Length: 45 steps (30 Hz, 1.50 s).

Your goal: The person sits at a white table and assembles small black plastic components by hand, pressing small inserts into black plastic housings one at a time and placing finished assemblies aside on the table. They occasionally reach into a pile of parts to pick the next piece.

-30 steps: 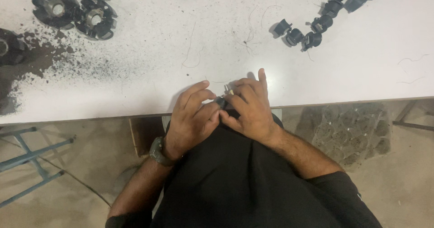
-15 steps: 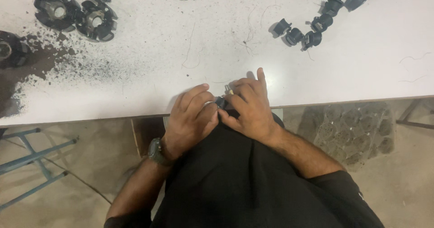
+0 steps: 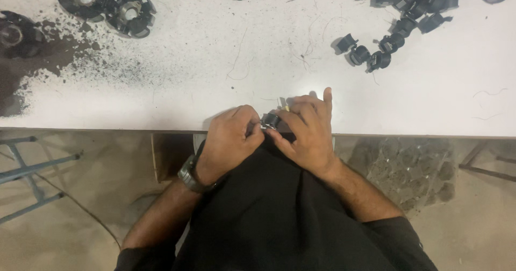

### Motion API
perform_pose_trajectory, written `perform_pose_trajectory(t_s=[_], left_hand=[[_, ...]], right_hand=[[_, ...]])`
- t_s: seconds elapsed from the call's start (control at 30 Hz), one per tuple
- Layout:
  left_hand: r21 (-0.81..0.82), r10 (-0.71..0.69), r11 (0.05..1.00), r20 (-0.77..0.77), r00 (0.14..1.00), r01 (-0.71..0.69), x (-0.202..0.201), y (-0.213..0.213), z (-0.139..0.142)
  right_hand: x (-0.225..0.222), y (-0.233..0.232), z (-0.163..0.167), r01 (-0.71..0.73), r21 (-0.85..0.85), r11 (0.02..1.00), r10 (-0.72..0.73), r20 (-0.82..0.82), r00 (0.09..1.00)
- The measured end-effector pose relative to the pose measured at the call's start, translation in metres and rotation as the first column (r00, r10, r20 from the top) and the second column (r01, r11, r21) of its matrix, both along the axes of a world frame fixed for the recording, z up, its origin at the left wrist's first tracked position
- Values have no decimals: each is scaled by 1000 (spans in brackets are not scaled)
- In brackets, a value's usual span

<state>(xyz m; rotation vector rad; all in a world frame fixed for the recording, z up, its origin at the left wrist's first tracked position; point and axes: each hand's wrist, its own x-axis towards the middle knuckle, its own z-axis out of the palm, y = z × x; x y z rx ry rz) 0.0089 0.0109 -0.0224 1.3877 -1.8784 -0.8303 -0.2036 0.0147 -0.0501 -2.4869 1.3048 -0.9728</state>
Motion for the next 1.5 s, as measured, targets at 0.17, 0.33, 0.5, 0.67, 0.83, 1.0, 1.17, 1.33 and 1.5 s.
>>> perform_pose_trajectory(t_s=[0.17, 0.33, 0.5, 0.67, 0.83, 1.0, 1.17, 1.33, 1.5], left_hand=[[-104, 32, 994, -126, 992, -45, -13, 5, -13], [-121, 13, 992, -152, 988, -31, -17, 8, -22], [-97, 6, 995, -172, 985, -23, -17, 8, -25], [-151, 28, 987, -195, 980, -58, -20, 10, -26], [10, -75, 997, 1, 997, 75, -16, -17, -12], [-72, 95, 995, 371, 924, -73, 25, -124, 15], [-125, 158, 985, 396, 905, -117, 27, -218, 24], [-216, 140, 973, 299, 944, -76, 6, -198, 21], [-60, -29, 997, 229, 973, 44, -2, -76, 7]], right_hand=[[-5, 17, -15, -131, -89, 987, 149, 255, 955], [-3, 20, -29, -120, -65, 991, 132, 244, 961], [-1, 18, -31, -122, -82, 989, 138, 240, 961], [0, 18, -30, -133, -87, 987, 150, 228, 962], [-6, -6, -15, -62, -101, 993, 74, 120, 990], [-31, -28, 13, 195, -84, 977, -172, 225, 959], [-21, -24, 18, 127, 36, 991, -129, 38, 991], [-19, -25, 22, 141, 60, 988, -143, 29, 989], [-12, -21, 21, 100, 38, 994, -99, -25, 995]])
